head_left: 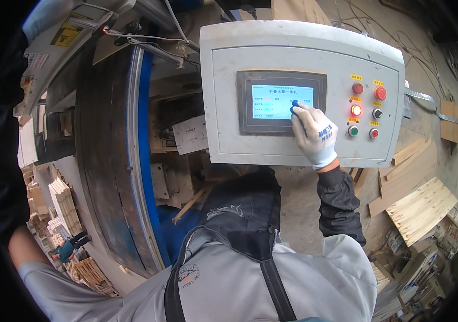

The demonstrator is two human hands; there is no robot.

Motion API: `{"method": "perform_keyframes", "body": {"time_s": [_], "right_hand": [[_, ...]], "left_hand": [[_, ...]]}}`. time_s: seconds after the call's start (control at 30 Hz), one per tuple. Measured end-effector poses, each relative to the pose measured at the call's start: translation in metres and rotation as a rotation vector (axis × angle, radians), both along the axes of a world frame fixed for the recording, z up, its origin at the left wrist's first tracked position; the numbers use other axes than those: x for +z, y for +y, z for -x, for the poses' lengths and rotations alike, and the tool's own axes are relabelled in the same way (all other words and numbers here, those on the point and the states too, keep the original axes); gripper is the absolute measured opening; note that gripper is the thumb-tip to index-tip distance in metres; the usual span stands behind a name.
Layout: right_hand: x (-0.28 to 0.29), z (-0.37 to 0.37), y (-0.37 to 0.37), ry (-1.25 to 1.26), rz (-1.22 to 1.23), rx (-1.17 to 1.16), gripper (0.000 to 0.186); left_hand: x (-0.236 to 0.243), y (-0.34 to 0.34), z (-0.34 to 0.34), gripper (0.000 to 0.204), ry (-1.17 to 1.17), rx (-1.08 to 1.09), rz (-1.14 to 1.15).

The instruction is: The recorder operates a touchscreen control panel and feeds flat boards into an industrial folding and pressing machine.

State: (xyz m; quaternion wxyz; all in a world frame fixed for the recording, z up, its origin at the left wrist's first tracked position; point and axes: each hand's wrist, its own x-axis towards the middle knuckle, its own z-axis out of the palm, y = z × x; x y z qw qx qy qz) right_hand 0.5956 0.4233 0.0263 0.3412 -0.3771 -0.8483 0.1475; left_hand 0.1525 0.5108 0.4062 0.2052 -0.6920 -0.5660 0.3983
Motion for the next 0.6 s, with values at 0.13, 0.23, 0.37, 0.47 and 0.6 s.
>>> {"method": "perform_keyframes", "body": {"time_s": [0.13, 0.23, 0.37, 0.47, 0.6], "right_hand": [[0.001, 0.015, 0.005, -0.062, 0.073, 0.034, 0.014], [0.009, 0.016, 0.004, -0.054, -0.004, 0.069, 0.015], [0.019, 0.016, -0.014, 0.055, 0.034, 0.177, 0.019], [0.017, 0.021, -0.033, 0.080, 0.071, 0.244, 0.019], [0.012, 0.028, -0.050, 0.125, 0.125, 0.317, 0.018]], "left_hand": [[0.003, -0.020, 0.106, 0.020, -0.305, -0.282, -0.061], [-0.007, -0.011, 0.083, 0.015, -0.307, -0.293, -0.124], [-0.010, -0.010, 0.046, 0.009, -0.201, -0.165, -0.156], [-0.008, -0.010, 0.038, 0.009, -0.200, -0.082, -0.150], [-0.002, -0.020, 0.048, 0.008, -0.228, -0.214, -0.145]]}}
